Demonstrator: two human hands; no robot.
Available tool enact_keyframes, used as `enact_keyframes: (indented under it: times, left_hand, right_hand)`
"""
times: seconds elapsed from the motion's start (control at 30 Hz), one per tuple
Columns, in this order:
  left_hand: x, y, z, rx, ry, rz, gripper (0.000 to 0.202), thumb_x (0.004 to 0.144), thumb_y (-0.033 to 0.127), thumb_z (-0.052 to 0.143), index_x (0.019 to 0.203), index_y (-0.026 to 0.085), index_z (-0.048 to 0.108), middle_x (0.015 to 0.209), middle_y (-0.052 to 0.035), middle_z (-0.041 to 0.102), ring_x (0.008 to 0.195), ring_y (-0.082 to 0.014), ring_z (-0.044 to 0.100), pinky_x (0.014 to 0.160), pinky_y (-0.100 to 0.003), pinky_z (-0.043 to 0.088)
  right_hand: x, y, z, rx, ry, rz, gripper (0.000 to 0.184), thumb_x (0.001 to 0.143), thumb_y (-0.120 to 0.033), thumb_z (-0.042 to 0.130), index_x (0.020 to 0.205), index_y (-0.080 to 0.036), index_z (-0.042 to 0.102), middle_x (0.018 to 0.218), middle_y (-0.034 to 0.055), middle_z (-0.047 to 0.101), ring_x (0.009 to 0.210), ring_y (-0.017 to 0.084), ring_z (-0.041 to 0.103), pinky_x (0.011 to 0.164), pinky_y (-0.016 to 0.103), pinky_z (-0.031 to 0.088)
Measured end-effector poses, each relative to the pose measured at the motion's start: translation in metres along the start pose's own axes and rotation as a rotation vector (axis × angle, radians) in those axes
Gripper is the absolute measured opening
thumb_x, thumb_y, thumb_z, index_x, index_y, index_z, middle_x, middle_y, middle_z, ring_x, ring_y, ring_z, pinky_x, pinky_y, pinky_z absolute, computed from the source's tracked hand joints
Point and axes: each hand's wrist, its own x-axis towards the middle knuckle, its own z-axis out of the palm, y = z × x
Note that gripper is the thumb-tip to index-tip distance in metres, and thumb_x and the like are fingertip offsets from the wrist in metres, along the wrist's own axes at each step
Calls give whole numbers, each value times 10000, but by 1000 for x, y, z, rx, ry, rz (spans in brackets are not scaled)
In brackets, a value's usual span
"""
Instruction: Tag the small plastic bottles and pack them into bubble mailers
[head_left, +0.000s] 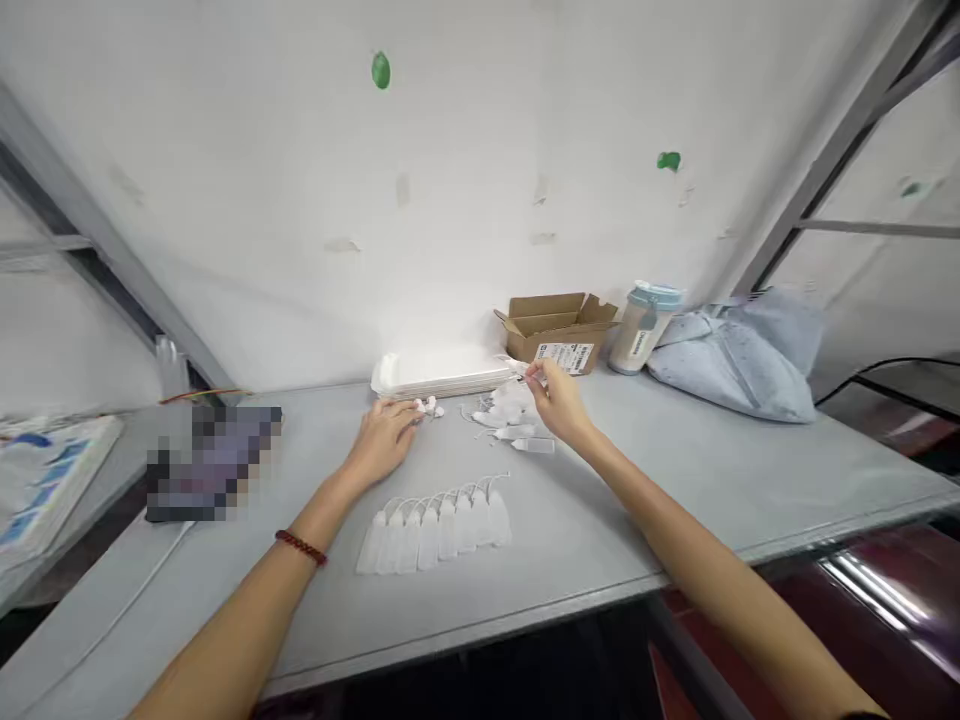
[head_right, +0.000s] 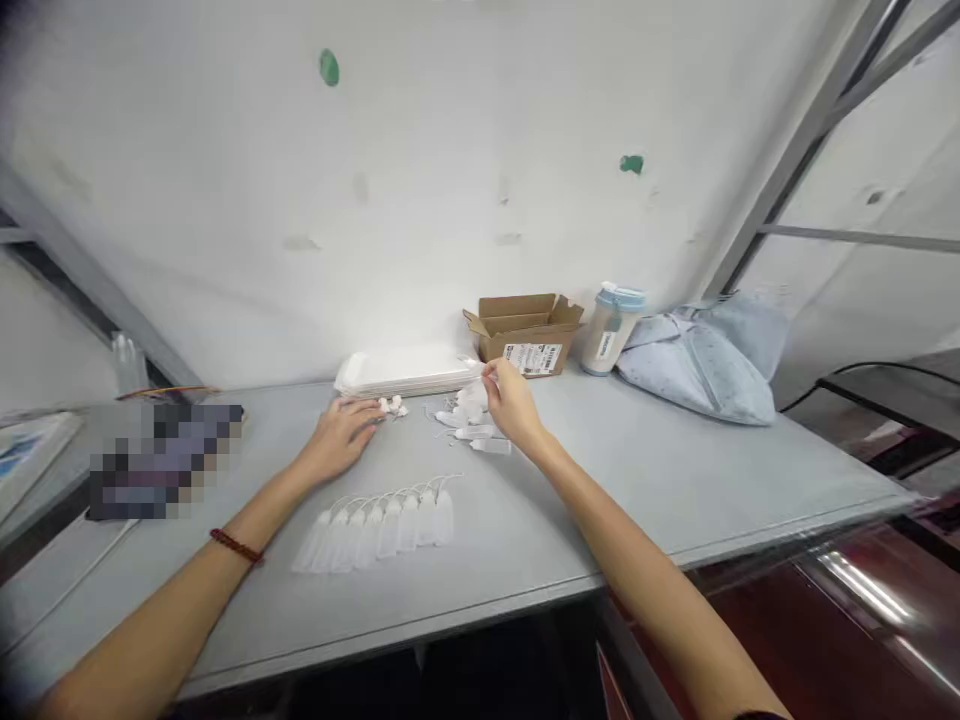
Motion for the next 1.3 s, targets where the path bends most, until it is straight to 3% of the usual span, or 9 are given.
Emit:
enact_keyframes:
  times: [0.17,0.33,0.63,0.77,0.9,0.97,1.1,1.3]
  left_hand:
    - [0,1,0,-10,-18,3,333,832,222,413,1065,205,650,1206,-62,587,1126,-292,408,896,-479,390]
    - [0,5,-3,-7,-42,-35,330,831,211,411,1060,222,648,1201,-50,588,1123,-301,410,879,-484,388]
    - [-1,12,-7,-11,-64,-27,334,833,216,395,1041,227,655,1151,-59,606,1109,-303,414,878,-492,376]
    - [-1,17,-11,-9,-86,-12,349,821,184,384,1041,214,654,1140,-68,608,1099,-298,419,877,-486,376]
    - [-1,20,-15,9,-119,-24,406,782,112,362,1068,195,639,1109,-73,619,1075,-287,437,859,-470,390]
    - [-2,20,-17,21,-132,-31,421,760,101,376,1079,193,634,1076,-74,630,1062,-285,446,858,-466,392]
    - [-3,20,-18,32,-156,-33,391,756,122,402,1047,206,649,1003,-76,643,1019,-280,477,847,-435,408]
    - [-3,20,-19,3,-195,-6,356,770,118,383,1002,179,646,943,-97,630,937,-254,542,820,-379,427]
  right_hand:
    - [1,-2,1,-29,-54,-85,90,773,-130,416,758,-195,476,802,59,561,808,198,515,721,309,400]
    - [-1,7,5,-40,-81,-98,141,777,-106,401,770,-190,514,854,76,578,868,212,522,780,347,415]
    - [-1,24,11,-171,-155,-55,209,784,-138,438,890,-178,613,1191,120,527,1129,277,441,934,470,349]
    - [1,17,6,-156,-105,-40,236,763,-106,420,888,-170,609,1146,124,538,1108,266,456,931,451,354]
    - [2,-7,-6,-46,-113,-58,180,762,-121,431,823,-175,592,966,95,588,973,228,513,836,383,400]
    - [0,-24,-13,72,-248,-3,134,782,-165,454,809,-170,585,835,59,607,791,180,542,699,315,419]
    - [-6,-52,-25,397,-744,116,156,838,-275,467,856,-164,576,667,1,587,598,109,494,541,229,359]
    - [-12,-63,-30,521,-1426,71,247,824,-321,543,940,-122,632,662,7,607,575,80,484,588,214,404]
